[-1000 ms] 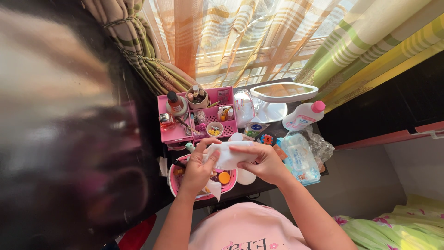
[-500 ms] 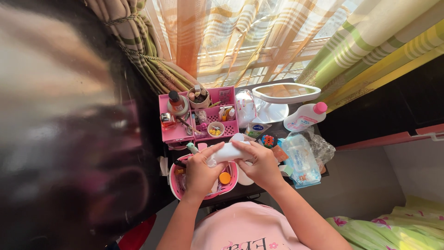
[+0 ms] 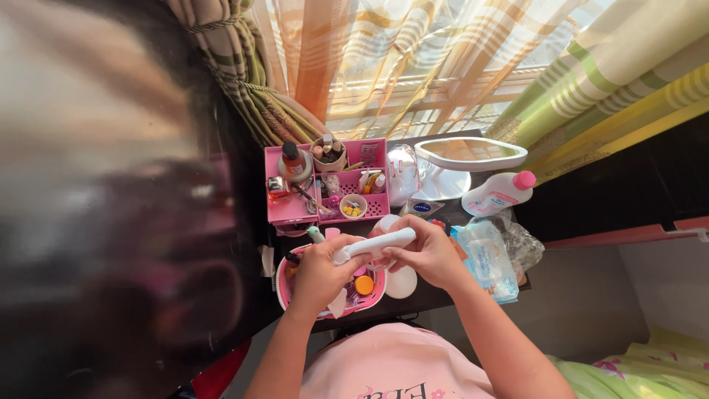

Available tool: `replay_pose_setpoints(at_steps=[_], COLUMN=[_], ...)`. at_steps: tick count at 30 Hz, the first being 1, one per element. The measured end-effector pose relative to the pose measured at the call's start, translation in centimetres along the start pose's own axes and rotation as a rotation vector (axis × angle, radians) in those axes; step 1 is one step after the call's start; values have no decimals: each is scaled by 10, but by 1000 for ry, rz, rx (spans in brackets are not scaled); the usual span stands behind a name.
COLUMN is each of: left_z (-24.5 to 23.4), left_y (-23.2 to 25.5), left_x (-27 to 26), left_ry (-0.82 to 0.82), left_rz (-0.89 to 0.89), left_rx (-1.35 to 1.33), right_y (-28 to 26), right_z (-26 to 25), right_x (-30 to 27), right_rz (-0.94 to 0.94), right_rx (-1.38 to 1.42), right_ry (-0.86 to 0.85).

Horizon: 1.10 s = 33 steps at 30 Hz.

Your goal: The person removes various personal care items from a pink basket and a pink organizer on a dark wooden table, then places them back into the basket and organizer in a more organized manner. The person handles bottles, brushes, and small containers, moving them between the basket and the organizer.

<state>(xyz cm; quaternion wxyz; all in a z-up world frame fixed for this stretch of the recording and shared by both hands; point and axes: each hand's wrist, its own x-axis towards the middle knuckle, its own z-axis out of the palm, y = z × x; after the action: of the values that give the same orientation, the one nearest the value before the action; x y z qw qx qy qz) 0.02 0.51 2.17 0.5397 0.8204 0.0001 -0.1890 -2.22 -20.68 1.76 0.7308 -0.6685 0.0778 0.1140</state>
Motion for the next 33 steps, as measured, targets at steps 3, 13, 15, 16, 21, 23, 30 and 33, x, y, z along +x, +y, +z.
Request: replay_pose_setpoints(at_steps=[3, 13, 15, 16, 21, 23, 30, 33], left_z=[-1, -36, -49, -53, -63, -65, -66, -62], left_y=[-7, -7, -4, -7, -36, -45, -66, -70], left_x=[3, 10, 3, 1, -3, -5, 0, 4], left_ry=[-11, 374, 469, 473, 559, 576, 635, 633], left_rz=[-1, 295, 225, 235, 121, 122, -10, -8], left_rx=[-84, -174, -59, -58, -119, -99, -153, -153], right_y=[-31, -61, -48, -31, 35, 39, 3, 3], right_z=[13, -53, -54, -56, -69, -72, -59, -55], right_x=[3, 145, 186, 206, 281, 296, 301, 296], right_rz=[28, -515, -239, -249, -366, -356, -242, -264], right_rx=[102, -825, -979, -979, -1355, -1380, -1519, -1552], right_ry=[-17, 372, 159, 163, 22, 37, 31, 2])
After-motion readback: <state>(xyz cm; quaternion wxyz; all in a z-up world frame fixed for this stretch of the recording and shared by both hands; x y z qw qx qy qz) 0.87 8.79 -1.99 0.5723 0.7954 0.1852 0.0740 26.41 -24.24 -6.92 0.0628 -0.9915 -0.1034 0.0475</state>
